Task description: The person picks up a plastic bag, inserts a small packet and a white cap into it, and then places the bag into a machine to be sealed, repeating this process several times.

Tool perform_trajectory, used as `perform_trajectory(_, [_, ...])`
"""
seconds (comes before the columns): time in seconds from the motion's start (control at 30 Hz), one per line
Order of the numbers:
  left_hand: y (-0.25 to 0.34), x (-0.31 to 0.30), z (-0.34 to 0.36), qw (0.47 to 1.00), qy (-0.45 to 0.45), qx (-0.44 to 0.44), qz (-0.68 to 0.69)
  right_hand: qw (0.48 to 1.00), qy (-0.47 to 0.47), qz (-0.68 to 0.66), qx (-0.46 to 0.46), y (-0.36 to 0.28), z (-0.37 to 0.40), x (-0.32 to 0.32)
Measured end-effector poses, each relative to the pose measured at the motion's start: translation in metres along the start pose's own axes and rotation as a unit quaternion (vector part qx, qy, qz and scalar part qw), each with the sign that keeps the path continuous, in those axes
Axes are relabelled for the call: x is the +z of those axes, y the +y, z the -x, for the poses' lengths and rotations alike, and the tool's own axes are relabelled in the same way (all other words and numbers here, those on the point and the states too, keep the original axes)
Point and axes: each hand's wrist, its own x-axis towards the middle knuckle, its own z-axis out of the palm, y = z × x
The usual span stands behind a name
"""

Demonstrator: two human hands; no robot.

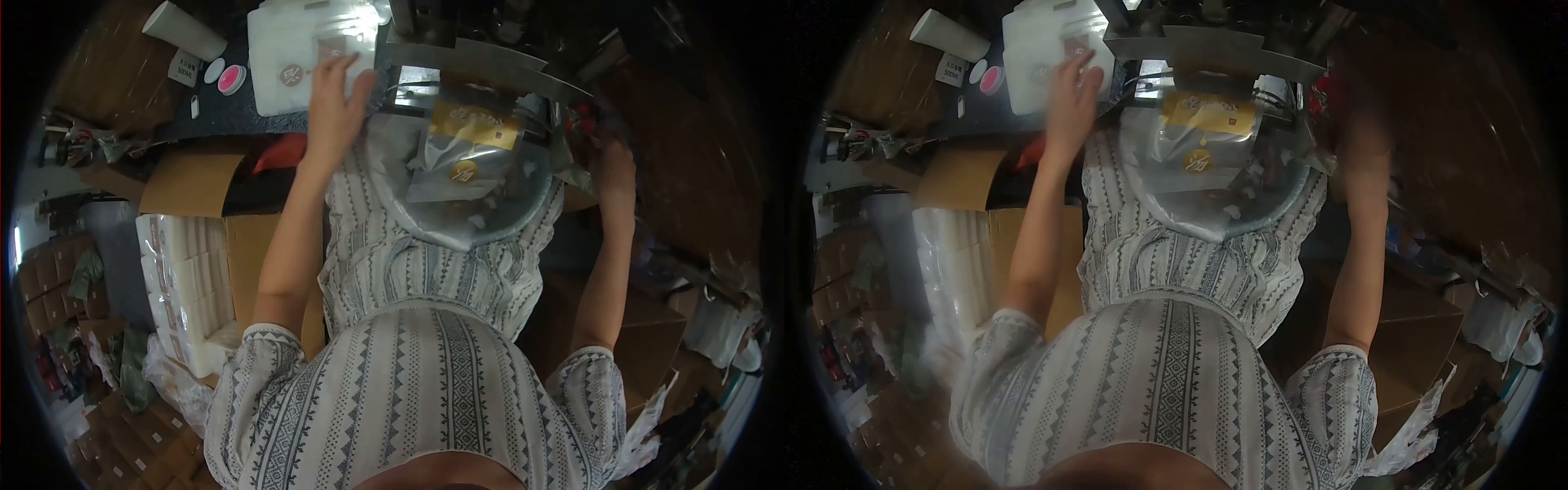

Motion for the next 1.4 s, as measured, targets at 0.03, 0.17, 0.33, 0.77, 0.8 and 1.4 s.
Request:
perform_trajectory(0.03, [-0.011,0.001,0.014,1.000,-0.003,-0.001,-0.003,0.999,0.000,-0.038,0.004,-0.002,0.000,0.001])
perform_trajectory(0.17, [-0.016,-0.004,0.057,0.946,-0.040,0.081,-0.311,0.995,0.028,-0.085,-0.047,0.006,-0.011,0.013])
perform_trajectory(0.33, [-0.006,-0.036,0.059,0.964,-0.100,0.006,-0.245,0.998,0.017,-0.019,0.064,-0.001,-0.002,0.001])
perform_trajectory(0.77, [0.073,-0.039,0.060,0.990,-0.134,0.044,0.009,0.879,-0.020,-0.325,-0.347,-0.130,0.020,-0.038])
perform_trajectory(0.8, [0.073,-0.034,0.061,0.979,-0.196,0.048,0.037,0.874,-0.092,-0.384,-0.283,-0.128,0.020,-0.038])
perform_trajectory(1.4, [-0.020,0.001,0.027,0.996,-0.030,0.046,-0.066,0.997,-0.051,0.049,0.029,0.005,-0.005,-0.005])
